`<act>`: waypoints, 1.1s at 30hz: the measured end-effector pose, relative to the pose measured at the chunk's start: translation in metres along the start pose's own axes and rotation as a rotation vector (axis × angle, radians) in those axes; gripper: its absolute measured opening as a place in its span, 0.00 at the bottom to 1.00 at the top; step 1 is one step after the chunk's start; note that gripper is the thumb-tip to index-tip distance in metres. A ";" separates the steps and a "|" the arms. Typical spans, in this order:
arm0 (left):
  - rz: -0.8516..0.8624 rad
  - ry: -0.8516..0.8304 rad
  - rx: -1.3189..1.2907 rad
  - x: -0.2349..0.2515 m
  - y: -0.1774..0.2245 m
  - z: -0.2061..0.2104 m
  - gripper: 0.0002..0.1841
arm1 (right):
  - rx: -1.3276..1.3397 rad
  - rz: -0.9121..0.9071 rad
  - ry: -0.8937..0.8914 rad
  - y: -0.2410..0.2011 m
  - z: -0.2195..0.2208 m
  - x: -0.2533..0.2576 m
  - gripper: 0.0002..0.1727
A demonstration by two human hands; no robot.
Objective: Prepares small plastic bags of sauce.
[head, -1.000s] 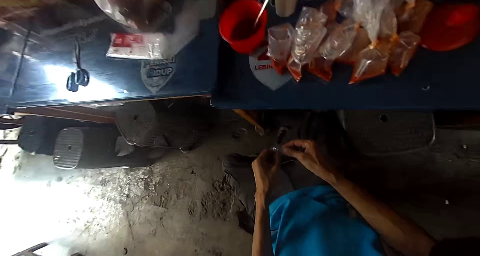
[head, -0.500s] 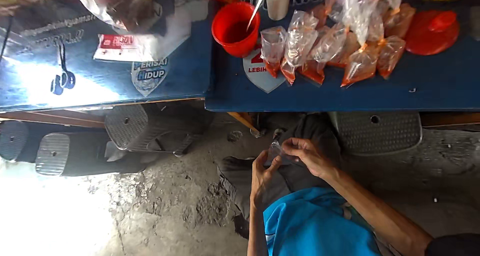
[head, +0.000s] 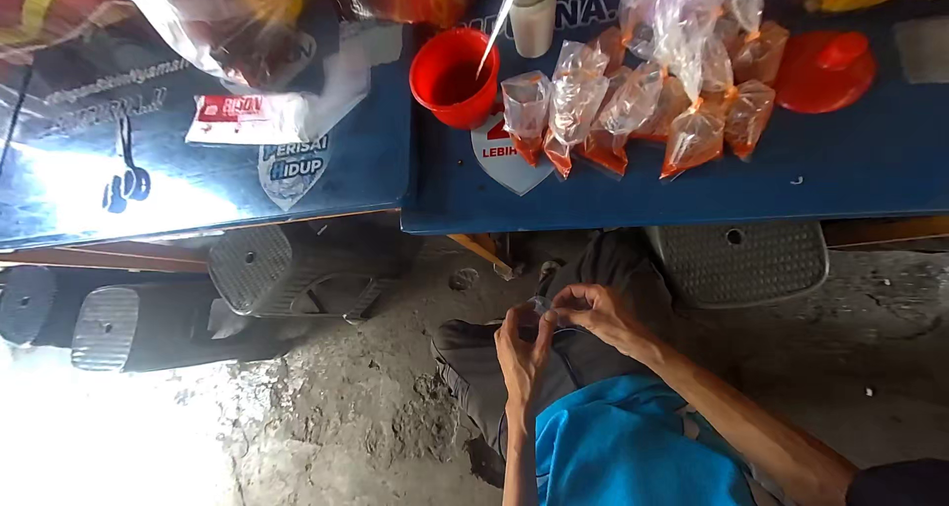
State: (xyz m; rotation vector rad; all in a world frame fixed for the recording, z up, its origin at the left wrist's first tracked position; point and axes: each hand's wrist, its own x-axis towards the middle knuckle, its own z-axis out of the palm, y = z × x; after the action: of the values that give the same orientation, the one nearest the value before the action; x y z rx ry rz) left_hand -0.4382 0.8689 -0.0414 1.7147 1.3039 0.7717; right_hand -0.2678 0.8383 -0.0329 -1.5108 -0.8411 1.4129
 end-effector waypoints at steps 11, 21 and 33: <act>-0.058 -0.080 0.167 -0.002 0.003 0.008 0.07 | -0.151 0.038 0.039 0.011 -0.002 0.001 0.09; -0.155 -0.108 0.376 -0.001 -0.002 0.018 0.12 | 0.195 0.307 0.004 0.014 0.015 0.001 0.09; -0.778 -0.249 -0.981 0.004 -0.005 0.012 0.17 | 0.213 0.123 -0.035 0.033 0.015 0.023 0.11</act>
State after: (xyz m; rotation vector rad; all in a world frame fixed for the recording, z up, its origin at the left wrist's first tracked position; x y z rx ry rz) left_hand -0.4293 0.8707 -0.0515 0.4391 1.0145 0.5430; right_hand -0.2829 0.8490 -0.0715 -1.3974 -0.6058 1.5706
